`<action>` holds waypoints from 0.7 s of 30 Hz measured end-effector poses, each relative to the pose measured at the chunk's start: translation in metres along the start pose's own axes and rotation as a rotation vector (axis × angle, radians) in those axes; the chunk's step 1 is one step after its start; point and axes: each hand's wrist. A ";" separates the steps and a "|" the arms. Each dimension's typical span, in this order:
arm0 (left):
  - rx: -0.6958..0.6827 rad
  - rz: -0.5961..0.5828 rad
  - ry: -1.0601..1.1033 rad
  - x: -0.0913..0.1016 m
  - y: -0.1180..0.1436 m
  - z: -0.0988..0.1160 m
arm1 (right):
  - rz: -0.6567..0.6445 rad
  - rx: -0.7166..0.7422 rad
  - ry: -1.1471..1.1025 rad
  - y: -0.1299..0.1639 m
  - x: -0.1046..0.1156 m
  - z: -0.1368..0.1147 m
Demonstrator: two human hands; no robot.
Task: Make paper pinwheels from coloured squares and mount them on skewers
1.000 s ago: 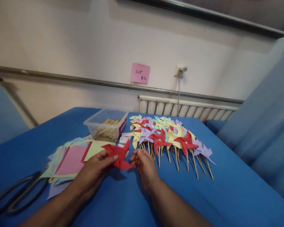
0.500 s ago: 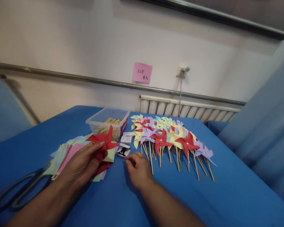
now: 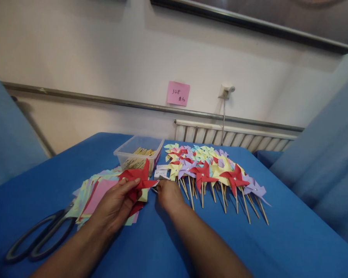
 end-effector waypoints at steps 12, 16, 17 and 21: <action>0.097 -0.028 -0.028 0.003 0.003 -0.001 | -0.074 -0.092 0.226 -0.012 0.007 -0.007; 0.085 -0.032 -0.037 0.000 0.004 -0.002 | -0.080 -0.067 0.243 -0.010 0.006 -0.006; 0.086 -0.031 -0.042 -0.001 0.004 -0.002 | -0.081 -0.059 0.239 -0.010 0.005 -0.006; 0.101 -0.037 -0.066 -0.001 0.004 -0.003 | -0.062 -0.038 0.205 -0.009 0.001 -0.003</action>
Point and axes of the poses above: each hand's wrist, its own y-axis away from the middle knuckle, its own x-axis out of the back of the hand, z = x × y, and after that the axes turned 11 degrees about -z, right-handed
